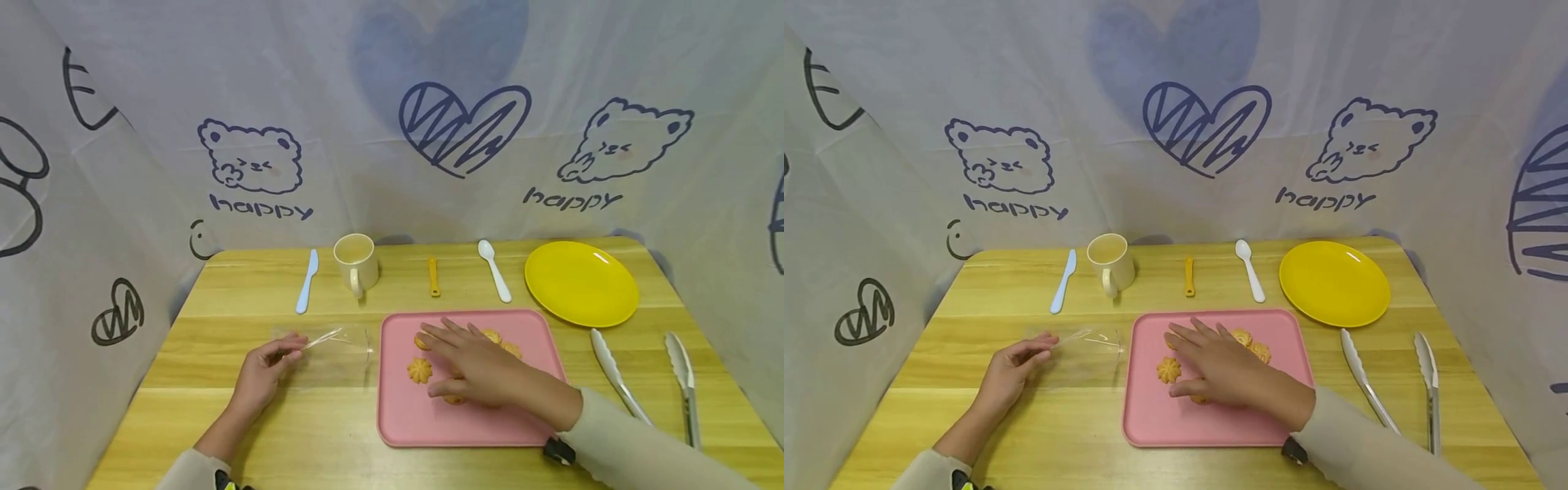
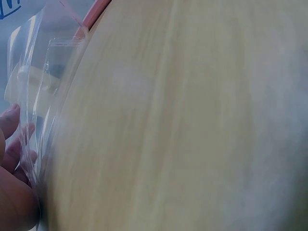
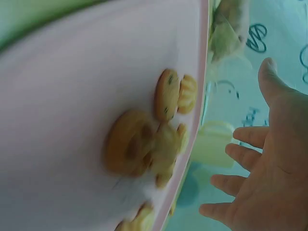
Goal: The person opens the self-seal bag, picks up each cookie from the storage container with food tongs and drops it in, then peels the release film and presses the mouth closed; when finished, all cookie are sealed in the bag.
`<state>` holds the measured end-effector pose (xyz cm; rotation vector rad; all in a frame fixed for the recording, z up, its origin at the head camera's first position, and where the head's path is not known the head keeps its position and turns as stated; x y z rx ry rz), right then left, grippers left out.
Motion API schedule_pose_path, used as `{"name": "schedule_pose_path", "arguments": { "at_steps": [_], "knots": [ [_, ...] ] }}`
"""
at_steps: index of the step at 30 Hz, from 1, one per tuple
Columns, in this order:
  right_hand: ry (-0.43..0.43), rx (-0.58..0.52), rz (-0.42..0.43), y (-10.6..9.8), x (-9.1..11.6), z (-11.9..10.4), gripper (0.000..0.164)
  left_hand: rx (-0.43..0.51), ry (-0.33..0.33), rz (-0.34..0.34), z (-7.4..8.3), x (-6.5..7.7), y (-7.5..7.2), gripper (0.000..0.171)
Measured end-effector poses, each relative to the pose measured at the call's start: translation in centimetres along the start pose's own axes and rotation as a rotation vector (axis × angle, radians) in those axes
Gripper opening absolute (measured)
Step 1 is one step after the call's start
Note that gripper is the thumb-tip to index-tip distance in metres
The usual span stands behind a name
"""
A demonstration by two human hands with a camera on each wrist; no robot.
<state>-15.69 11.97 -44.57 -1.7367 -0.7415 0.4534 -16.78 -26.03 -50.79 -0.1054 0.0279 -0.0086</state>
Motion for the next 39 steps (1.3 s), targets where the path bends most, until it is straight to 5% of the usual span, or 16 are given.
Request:
{"name": "schedule_pose_path", "arguments": {
  "at_steps": [10,24,39],
  "knots": [
    [0.136,0.016,0.114,-0.3,5.5,3.4,0.084,-0.006,0.000,0.002,-0.1,0.0,0.0,0.026],
    [0.436,-0.081,0.231,-1.3,14.2,9.1,0.092,-0.010,-0.003,-0.006,-0.3,0.0,-0.2,0.025],
    [0.785,-0.119,0.224,1.4,22.6,13.8,0.110,0.008,0.015,-0.001,0.1,0.2,0.2,0.025]
  ]
}}
Point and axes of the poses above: each hand's wrist, its own x-axis away from the middle knuckle, its own y-axis out of the palm, z = x × y, the point moved 4 cm from there along -x, towards the middle knuckle, and after that the axes turned 11 degrees about x, right-handed, at the moved point
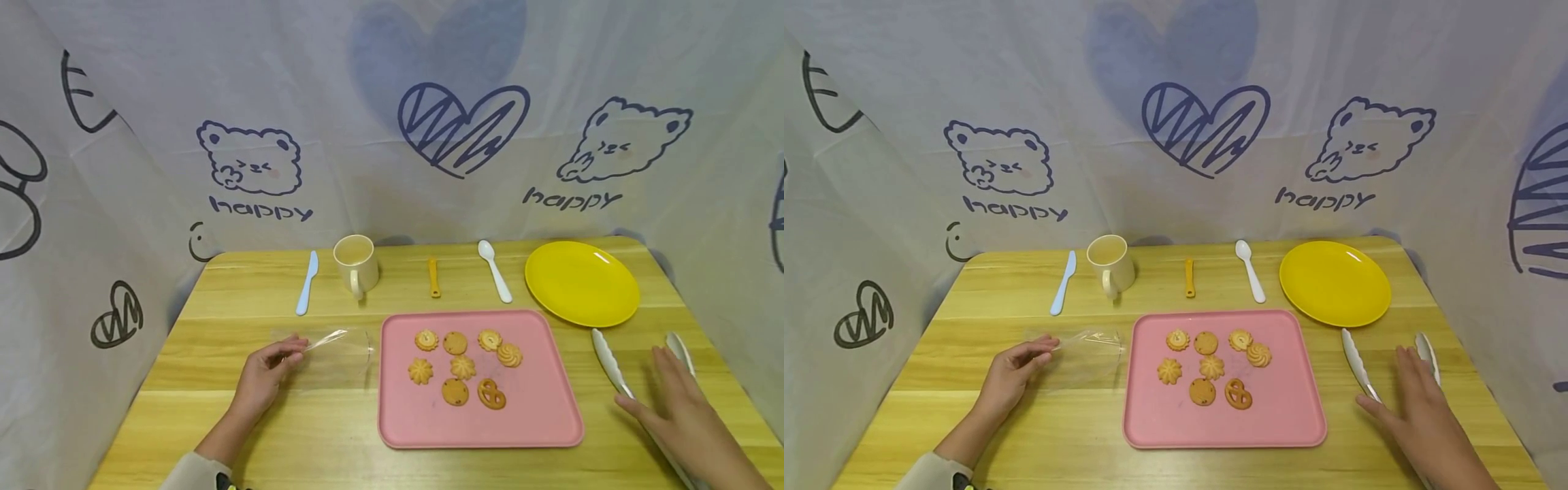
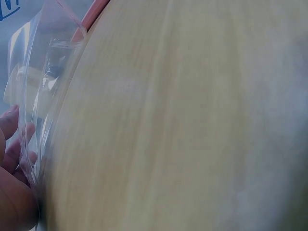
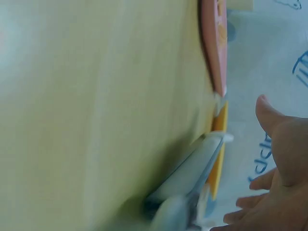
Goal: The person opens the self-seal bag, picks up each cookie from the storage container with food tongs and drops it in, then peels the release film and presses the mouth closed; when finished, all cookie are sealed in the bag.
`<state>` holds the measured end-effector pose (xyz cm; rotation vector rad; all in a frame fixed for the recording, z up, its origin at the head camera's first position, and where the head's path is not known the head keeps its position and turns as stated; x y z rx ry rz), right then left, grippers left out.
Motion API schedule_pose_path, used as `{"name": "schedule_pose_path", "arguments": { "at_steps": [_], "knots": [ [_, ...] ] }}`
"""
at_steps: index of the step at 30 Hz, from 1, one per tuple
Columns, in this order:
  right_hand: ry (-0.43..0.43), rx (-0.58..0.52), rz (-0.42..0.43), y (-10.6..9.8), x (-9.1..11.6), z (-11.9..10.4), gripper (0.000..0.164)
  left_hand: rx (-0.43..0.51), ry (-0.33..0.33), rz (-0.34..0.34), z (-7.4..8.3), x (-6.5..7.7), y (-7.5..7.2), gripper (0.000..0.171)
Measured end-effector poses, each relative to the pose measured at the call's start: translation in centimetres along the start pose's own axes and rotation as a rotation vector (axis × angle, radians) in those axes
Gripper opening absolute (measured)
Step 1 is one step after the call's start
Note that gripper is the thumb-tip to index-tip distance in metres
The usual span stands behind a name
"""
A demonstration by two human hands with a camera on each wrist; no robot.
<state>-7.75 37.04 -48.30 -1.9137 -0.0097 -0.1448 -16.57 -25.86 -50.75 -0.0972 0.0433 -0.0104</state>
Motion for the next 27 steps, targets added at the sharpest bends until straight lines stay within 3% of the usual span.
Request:
{"name": "schedule_pose_path", "arguments": {
  "at_steps": [8,14,18,27],
  "knots": [
    [0.141,0.009,0.001,1.2,1.1,3.5,0.121,-0.011,-0.001,0.000,-0.1,-0.1,-0.1,0.025],
    [0.241,0.004,-0.141,1.9,0.9,5.1,0.132,-0.011,-0.015,-0.007,-0.3,-0.1,-0.3,0.026],
    [0.235,0.014,-0.200,2.1,0.6,5.4,0.135,-0.017,-0.012,-0.007,-0.3,-0.1,-0.3,0.026],
    [0.213,0.061,-0.181,1.8,0.5,4.9,0.135,-0.022,-0.004,-0.009,-0.3,-0.1,-0.3,0.025]
  ]
}}
Point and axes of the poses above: each hand's wrist, its own x-axis away from the middle knuckle, its own y-axis out of the palm, z = x × y, the point moved 4 cm from there along -x, towards the middle knuckle, and after that the axes turned 11 degrees about x, right-handed, at the moved point
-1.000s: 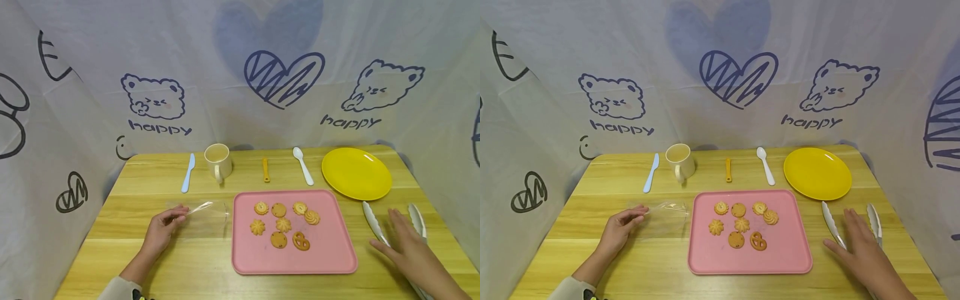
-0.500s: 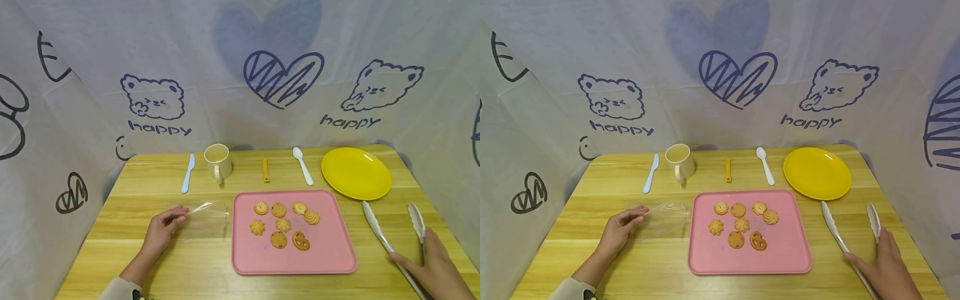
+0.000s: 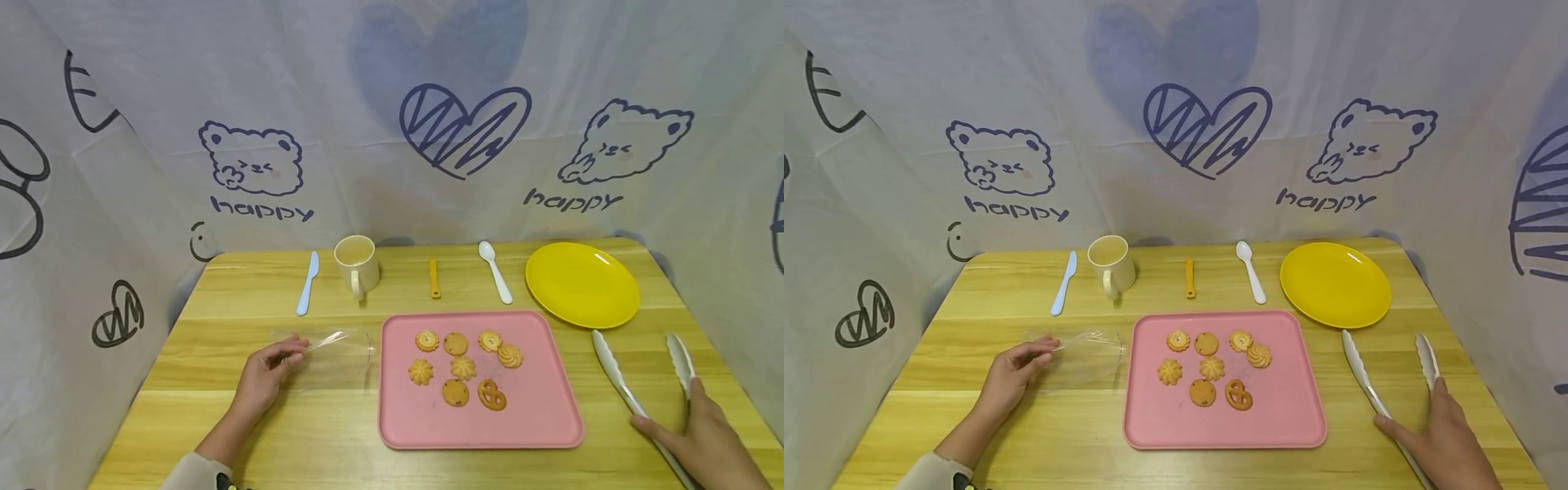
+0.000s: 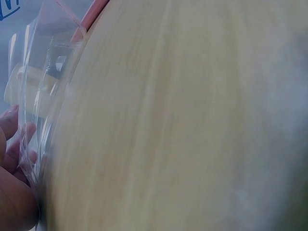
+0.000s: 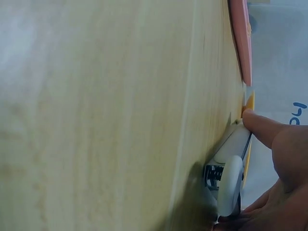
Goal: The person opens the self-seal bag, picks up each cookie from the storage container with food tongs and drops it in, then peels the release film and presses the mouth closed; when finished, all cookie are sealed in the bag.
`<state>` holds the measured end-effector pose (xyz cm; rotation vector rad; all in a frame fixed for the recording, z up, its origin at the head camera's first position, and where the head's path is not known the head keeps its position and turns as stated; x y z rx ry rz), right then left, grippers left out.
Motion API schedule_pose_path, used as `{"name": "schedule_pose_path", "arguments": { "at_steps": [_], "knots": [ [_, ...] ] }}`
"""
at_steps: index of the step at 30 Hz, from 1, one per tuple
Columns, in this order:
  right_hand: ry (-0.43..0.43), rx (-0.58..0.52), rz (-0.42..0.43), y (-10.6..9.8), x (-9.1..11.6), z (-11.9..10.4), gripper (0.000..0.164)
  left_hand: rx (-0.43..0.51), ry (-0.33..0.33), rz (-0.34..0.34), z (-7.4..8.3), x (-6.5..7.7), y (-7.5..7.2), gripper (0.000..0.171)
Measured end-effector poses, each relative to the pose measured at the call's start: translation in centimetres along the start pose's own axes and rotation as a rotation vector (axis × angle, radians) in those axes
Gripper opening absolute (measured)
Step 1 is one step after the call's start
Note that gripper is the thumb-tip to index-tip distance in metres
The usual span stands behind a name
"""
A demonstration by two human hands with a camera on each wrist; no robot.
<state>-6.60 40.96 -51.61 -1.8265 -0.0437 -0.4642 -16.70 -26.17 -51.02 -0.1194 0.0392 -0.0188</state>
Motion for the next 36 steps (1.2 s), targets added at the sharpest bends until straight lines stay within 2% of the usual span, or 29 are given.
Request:
{"name": "schedule_pose_path", "arguments": {
  "at_steps": [12,16,20,23,28,30,34,36],
  "knots": [
    [0.028,-0.002,-0.006,-0.3,0.4,0.3,0.136,-0.009,-0.007,0.000,0.0,0.0,0.0,0.023],
    [0.034,0.024,-0.016,-1.1,0.8,0.3,0.138,-0.010,-0.005,0.003,0.1,0.0,0.0,0.023],
    [-0.025,0.032,0.111,-2.4,1.4,0.3,0.130,-0.015,0.000,-0.001,0.1,0.0,0.0,0.022],
    [-0.097,0.004,0.290,-3.2,1.8,0.1,0.120,-0.023,0.005,-0.003,0.0,0.0,0.0,0.021],
    [-0.204,-0.039,0.475,-4.8,2.4,-1.0,0.086,-0.018,0.010,-0.003,0.1,0.0,0.0,0.020],
    [-0.216,-0.040,0.506,-5.3,2.6,-1.6,0.068,-0.015,0.013,-0.003,0.1,0.0,0.0,0.019],
    [-0.195,-0.012,0.498,-6.1,2.6,-2.7,0.046,-0.012,0.010,-0.003,0.1,0.0,0.0,0.020],
    [-0.200,0.008,0.480,-6.3,2.4,-3.2,0.046,-0.012,0.004,-0.005,0.1,0.0,0.0,0.021]
  ]
}}
Point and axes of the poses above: each hand's wrist, its own x-axis away from the middle knuckle, its own y-axis out of the palm, z = x × y, the point moved 4 cm from there along -x, towards the middle knuckle, and after that the axes turned 11 degrees about x, right-handed, at the moved point
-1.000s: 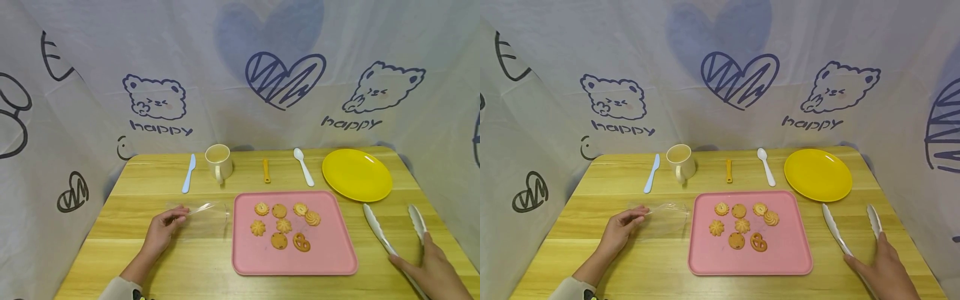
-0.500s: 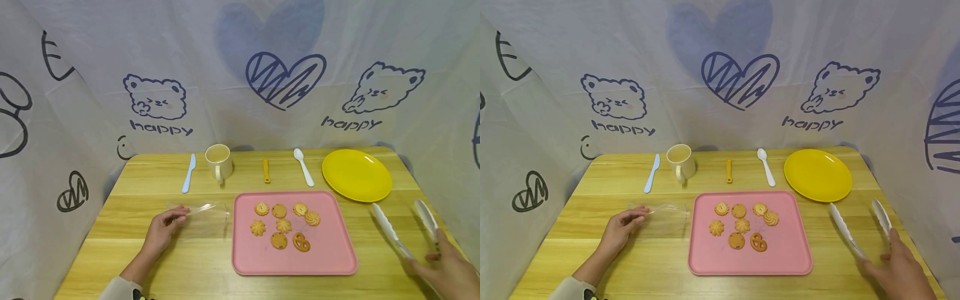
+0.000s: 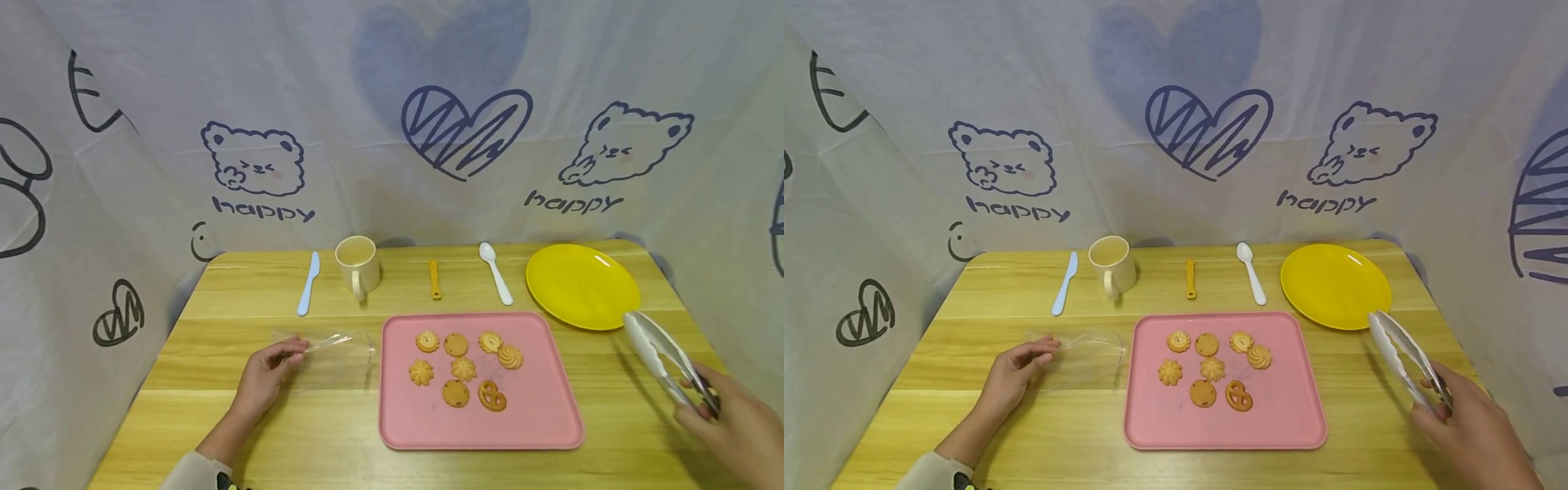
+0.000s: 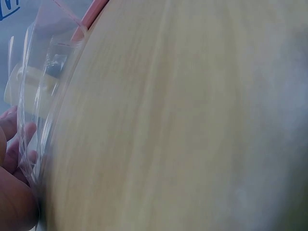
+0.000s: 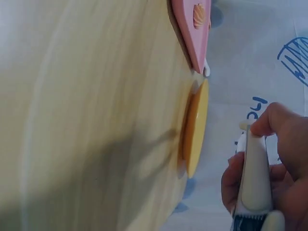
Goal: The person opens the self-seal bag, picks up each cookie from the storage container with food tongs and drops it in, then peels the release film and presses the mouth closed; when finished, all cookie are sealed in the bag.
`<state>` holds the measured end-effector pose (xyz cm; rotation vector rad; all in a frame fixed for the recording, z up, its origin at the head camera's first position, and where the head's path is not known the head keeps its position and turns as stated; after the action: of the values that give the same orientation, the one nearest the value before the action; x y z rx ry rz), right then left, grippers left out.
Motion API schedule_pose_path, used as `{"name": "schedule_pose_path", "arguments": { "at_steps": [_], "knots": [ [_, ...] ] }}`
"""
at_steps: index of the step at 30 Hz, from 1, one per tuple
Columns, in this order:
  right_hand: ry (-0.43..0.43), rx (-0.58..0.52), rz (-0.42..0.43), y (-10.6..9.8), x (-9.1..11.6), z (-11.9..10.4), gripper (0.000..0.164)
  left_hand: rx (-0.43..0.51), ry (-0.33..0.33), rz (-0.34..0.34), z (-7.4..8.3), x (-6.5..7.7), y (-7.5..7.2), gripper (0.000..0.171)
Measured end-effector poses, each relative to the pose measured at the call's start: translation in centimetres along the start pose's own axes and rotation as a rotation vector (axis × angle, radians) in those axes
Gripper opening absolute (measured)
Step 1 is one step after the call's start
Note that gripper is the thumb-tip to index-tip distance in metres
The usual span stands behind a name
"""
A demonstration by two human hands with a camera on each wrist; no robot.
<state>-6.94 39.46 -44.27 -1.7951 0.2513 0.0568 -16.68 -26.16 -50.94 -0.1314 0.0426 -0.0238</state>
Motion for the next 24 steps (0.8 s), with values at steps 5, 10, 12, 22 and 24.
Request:
{"name": "schedule_pose_path", "arguments": {
  "at_steps": [5,10,12,22,24],
  "knots": [
    [-0.071,-0.038,-0.124,0.1,-0.8,-1.2,0.059,-0.002,-0.017,0.000,-0.1,0.0,0.0,0.024],
    [-0.158,-0.051,-0.204,0.6,-1.6,-3.0,0.064,-0.011,-0.019,0.001,-0.1,0.0,0.0,0.024],
    [-0.224,-0.036,-0.154,0.7,-1.9,-3.9,0.062,-0.012,-0.017,0.003,0.0,0.0,0.0,0.024],
    [-0.373,0.005,-0.102,1.4,-4.3,-9.4,0.027,-0.012,-0.013,0.001,-0.1,0.0,0.0,0.024],
    [-0.413,0.003,-0.093,1.7,-4.6,-10.3,0.025,-0.012,-0.015,0.003,-0.1,0.0,0.0,0.024]
  ]
}}
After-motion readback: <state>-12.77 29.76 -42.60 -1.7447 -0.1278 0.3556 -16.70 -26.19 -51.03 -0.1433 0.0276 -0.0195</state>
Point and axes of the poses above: each hand's wrist, its own x-axis away from the middle knuckle, its own y-axis out of the palm, z = x × y, the point moved 4 cm from there along -x, towards the middle knuckle, and after that the axes turned 11 degrees about x, right-handed, at the moved point
